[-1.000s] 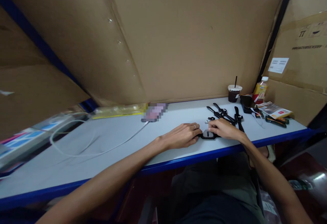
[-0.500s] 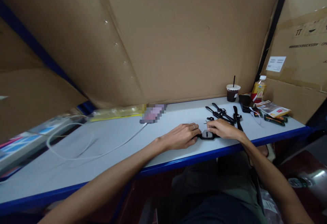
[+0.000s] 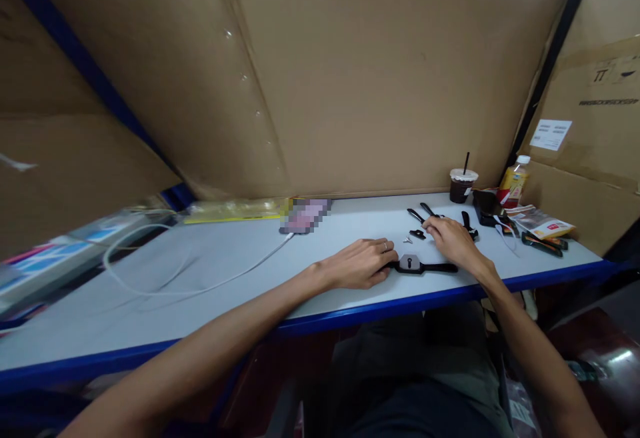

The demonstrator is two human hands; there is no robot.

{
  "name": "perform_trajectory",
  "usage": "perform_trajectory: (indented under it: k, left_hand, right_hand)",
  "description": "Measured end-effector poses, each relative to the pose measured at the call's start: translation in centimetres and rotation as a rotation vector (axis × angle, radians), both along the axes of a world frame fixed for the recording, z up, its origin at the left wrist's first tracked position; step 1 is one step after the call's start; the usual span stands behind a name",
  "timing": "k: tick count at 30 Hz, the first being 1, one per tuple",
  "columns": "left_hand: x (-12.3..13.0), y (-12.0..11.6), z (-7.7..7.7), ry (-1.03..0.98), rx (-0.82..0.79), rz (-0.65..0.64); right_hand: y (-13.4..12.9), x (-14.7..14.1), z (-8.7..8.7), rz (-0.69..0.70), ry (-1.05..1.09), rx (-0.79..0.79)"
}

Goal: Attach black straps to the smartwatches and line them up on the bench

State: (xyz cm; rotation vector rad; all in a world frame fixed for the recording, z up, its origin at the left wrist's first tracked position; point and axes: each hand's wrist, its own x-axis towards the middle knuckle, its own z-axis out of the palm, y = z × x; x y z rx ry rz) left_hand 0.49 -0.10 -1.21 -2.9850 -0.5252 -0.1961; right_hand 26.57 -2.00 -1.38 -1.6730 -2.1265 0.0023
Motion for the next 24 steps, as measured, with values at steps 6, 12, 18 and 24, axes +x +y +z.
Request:
perform_trajectory:
  k: [6,12,18,24]
  left_hand:
    - [0.1,-0.2,0.3,-0.002,0.002,-0.009]
    - [0.2,-0.1,0.3,-0.005,0.007,-0.007]
    - [0.1,-0.2,0.4,0.003,0.014,-0.012]
    - [0.2,-0.2,0.3,0.016,0.018,-0.003]
  right_hand:
    - [-0.2,-0.5,-1.0,0.093,-0.14,-0.087]
    - [-0.7,1.2,0.3,0.217,-0.057,-0.14]
    - [-0.9,1.7,1.2,-0.018,-0.084,-0.053]
    - [-1.3,1.0,0.5,-0.072,-0.224,-0.147]
